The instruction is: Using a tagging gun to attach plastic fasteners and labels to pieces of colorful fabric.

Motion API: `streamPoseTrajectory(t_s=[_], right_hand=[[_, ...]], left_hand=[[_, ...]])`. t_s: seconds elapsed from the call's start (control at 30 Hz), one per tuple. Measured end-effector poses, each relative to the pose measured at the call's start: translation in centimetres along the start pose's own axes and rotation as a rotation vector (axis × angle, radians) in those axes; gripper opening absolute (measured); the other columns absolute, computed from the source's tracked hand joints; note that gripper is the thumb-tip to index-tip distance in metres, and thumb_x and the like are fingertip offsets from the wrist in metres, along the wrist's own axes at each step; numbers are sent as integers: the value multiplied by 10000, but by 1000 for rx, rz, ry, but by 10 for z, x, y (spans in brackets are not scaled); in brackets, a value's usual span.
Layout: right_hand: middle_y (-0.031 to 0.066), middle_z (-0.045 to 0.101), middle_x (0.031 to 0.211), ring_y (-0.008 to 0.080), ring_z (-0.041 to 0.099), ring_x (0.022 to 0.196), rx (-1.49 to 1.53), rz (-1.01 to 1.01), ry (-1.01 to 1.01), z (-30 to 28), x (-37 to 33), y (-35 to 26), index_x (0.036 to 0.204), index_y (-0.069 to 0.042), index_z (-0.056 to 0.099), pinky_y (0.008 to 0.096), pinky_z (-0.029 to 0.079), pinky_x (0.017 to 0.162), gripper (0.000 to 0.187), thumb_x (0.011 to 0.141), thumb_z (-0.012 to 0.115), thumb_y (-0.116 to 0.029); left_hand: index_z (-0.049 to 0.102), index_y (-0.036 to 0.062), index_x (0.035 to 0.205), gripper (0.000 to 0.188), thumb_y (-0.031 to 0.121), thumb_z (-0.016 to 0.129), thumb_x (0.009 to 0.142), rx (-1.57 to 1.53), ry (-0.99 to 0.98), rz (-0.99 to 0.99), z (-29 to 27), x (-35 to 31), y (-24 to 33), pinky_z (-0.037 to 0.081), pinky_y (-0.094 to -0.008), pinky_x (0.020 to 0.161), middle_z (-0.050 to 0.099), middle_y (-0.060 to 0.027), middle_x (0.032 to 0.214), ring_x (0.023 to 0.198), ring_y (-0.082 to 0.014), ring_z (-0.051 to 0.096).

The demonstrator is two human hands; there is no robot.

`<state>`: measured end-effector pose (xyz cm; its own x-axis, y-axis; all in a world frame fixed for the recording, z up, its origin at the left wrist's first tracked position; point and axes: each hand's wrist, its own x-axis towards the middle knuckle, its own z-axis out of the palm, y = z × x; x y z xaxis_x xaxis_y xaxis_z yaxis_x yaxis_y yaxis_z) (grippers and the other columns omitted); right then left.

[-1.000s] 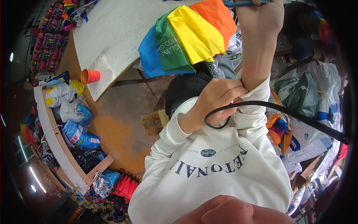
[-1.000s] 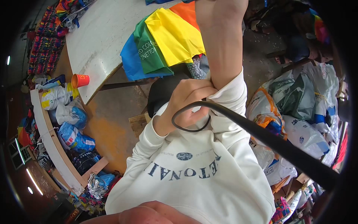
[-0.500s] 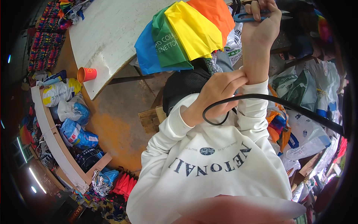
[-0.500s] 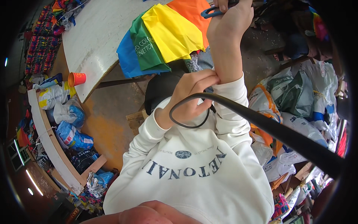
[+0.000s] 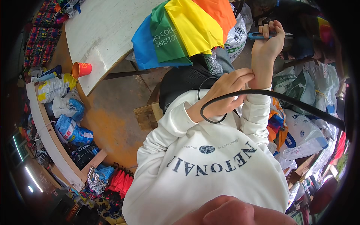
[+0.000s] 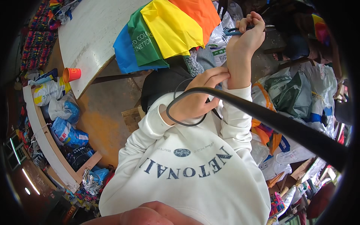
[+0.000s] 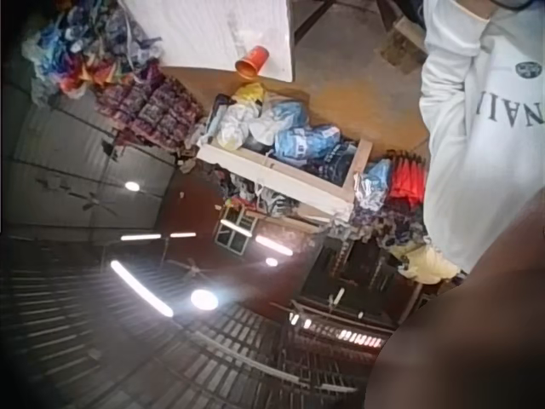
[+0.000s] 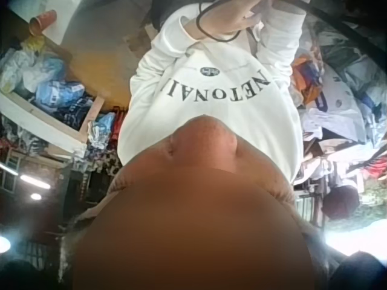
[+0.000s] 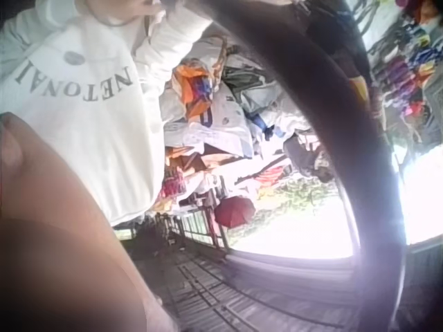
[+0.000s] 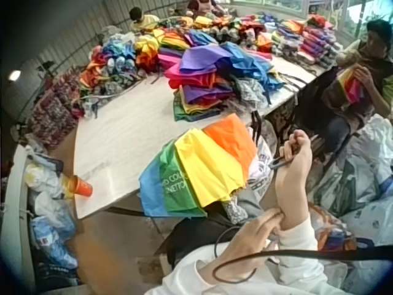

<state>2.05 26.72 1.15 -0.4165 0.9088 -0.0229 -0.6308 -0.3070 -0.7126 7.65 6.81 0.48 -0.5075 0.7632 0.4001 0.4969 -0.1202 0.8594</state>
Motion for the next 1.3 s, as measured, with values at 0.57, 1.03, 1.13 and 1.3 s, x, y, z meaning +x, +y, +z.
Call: streamPoseTrajectory(t_s=[0.57, 1.03, 1.13, 1.3], right_hand=[[57, 518, 728, 115, 397, 520, -109, -49, 70, 2, -10, 7, 945, 9, 575, 265, 345, 524, 171, 894, 429, -64], [54, 550, 740, 107, 405, 532, -71, -72, 81, -3, -8, 10, 940, 8, 584, 245, 350, 504, 178, 896, 420, -48], [61, 543, 781, 120, 398, 538, -108, -40, 52, 1, -12, 15, 950, 2, 575, 279, 361, 556, 160, 898, 437, -61], [60, 532, 800, 122, 379, 539, -122, -100, 94, -9, 2, 4, 969, -2, 566, 287, 358, 596, 152, 901, 453, -78]], left_hand=[[557, 18, 1224, 442, -34, 612, 789, 9, -18, 7, 3, -5, -3, 464, -380, 929, 552, -140, 1228, 1104, -315, 564], [583, 45, 1134, 406, -43, 635, 741, -13, -27, 32, 5, -7, -6, 480, -395, 826, 568, -125, 1159, 946, -329, 579], [588, 45, 1117, 389, -42, 636, 741, 18, 52, 35, 5, -3, -1, 477, -398, 827, 576, -128, 1131, 945, -328, 576], [602, 23, 1116, 366, -45, 623, 757, -47, -168, -11, 8, -18, 6, 455, -407, 879, 605, -144, 1079, 990, -338, 581]])
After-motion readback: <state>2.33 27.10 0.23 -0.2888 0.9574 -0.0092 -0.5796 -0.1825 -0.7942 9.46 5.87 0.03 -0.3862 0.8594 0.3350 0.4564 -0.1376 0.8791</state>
